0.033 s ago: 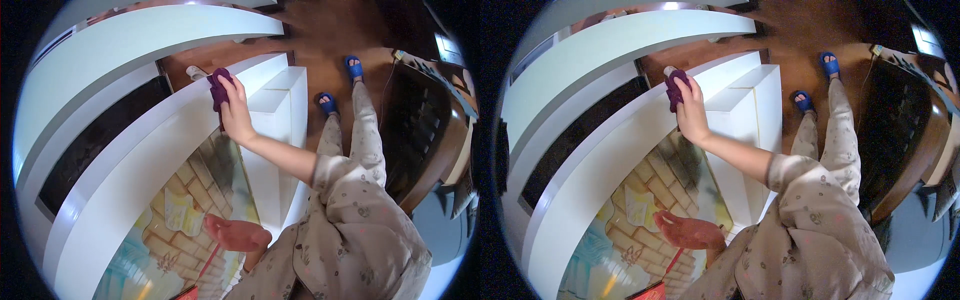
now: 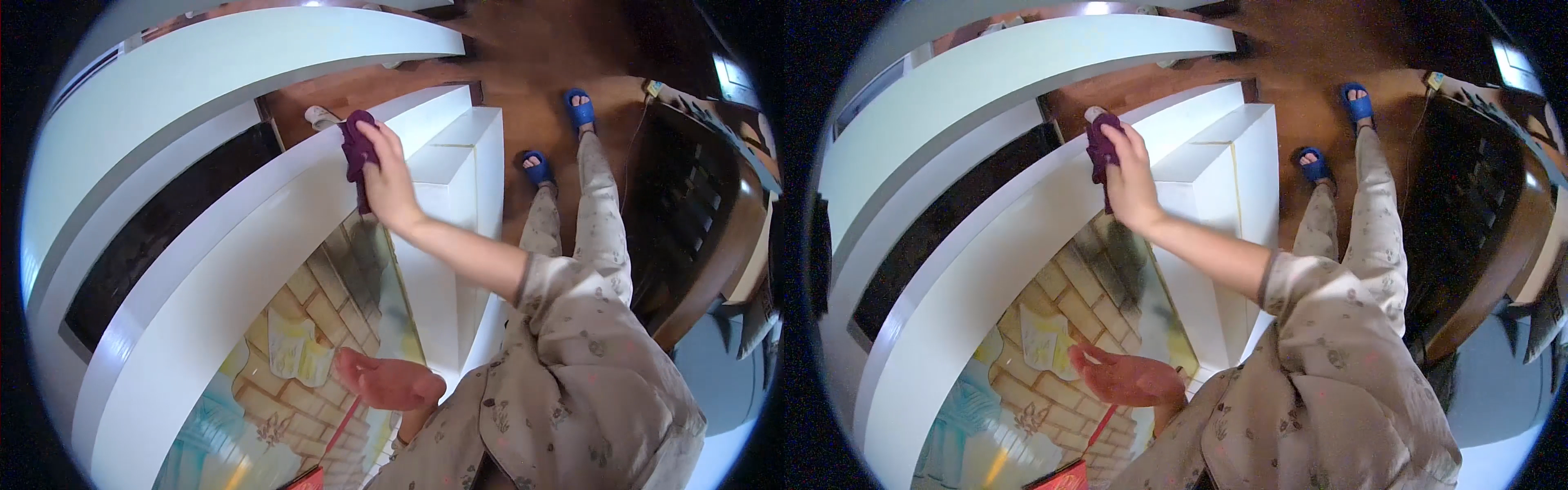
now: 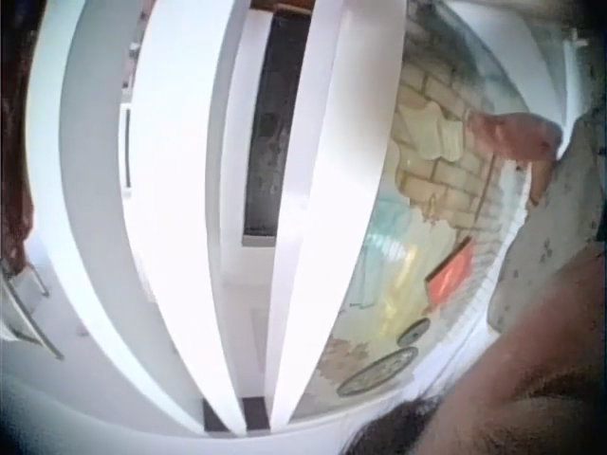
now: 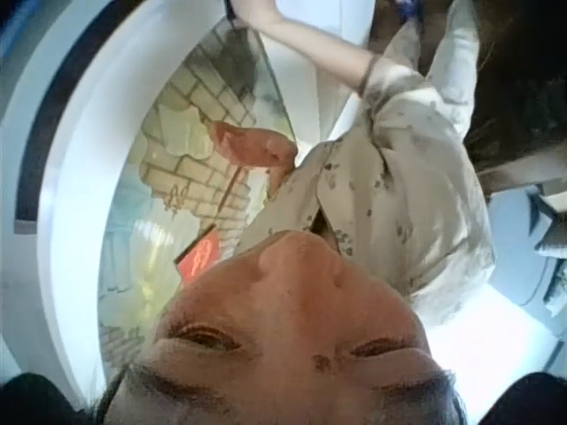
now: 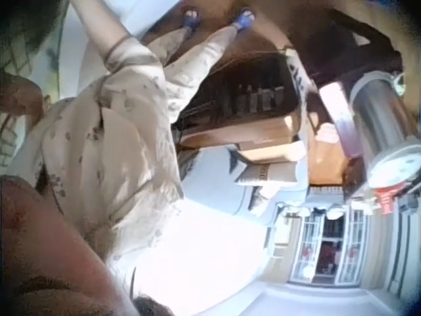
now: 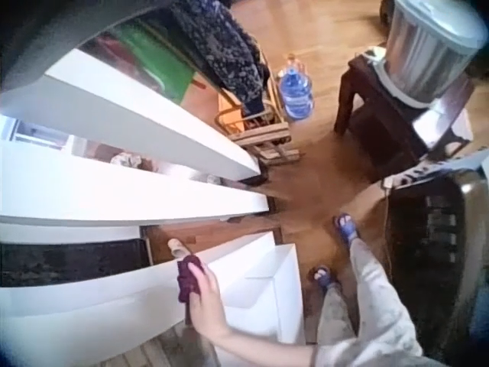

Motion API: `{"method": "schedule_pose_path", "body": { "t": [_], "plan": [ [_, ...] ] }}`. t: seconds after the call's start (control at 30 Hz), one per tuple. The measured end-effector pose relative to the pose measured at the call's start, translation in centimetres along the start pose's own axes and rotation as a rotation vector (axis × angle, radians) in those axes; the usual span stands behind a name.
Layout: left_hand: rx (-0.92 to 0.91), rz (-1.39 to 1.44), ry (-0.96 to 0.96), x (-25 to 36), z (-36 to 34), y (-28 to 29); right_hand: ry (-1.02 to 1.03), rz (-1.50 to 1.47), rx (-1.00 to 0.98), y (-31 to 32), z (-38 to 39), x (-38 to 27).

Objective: The person wipes down a wooden table with a cloth, washes and wrings the cloth in a water basin, and wipes vertical partition pillars. They then rinse and wring the cloth in the basin again before wiping down a decorative wall panel with the cloth.

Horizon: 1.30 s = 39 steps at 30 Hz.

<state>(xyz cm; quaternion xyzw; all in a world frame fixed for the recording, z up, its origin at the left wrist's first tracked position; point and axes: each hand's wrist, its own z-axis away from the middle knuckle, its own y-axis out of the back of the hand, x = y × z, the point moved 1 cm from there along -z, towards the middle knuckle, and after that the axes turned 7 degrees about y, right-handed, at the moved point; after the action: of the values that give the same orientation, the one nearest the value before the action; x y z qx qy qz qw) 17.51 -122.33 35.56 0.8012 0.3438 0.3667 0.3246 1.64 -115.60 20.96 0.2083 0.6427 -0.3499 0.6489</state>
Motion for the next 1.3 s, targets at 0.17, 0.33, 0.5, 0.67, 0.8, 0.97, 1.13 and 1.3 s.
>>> {"method": "schedule_pose_path", "body": {
  "t": [0.17, 0.33, 0.5, 0.67, 0.8, 0.97, 1.13, 1.3],
  "plan": [
    [-0.320, 0.017, 0.030, -1.9, 1.0, -4.4, -0.084, -0.449, -0.264, 8.6, -8.4, 0.3],
    [-0.498, 0.081, 0.217, -3.6, 2.1, -11.2, 0.424, -0.259, -0.821, 9.6, -8.7, 5.7],
    [-0.616, -0.172, 0.041, -4.2, 1.6, -15.1, 1.323, -0.531, -0.740, 5.0, -10.0, 8.7],
    [-0.614, -0.355, -0.022, -5.4, 3.3, -15.9, 1.322, -0.670, -0.524, 2.7, -8.8, 14.5],
    [-0.706, -0.413, -0.068, -6.0, 2.9, -14.4, 1.377, -0.530, -0.620, 3.7, -10.4, 20.7],
    [-0.260, -0.573, 0.385, -5.3, 3.8, -11.6, 1.304, -0.001, -0.834, 9.0, -11.1, 34.2],
    [-0.445, -0.447, 0.252, -6.2, 2.7, -12.6, 0.701, 0.458, -1.074, 13.8, -10.2, 42.3],
    [-0.820, -0.285, -0.054, -6.2, 1.4, -12.7, 0.059, 0.211, -0.709, 17.0, -10.3, 38.2]
  ]
}}
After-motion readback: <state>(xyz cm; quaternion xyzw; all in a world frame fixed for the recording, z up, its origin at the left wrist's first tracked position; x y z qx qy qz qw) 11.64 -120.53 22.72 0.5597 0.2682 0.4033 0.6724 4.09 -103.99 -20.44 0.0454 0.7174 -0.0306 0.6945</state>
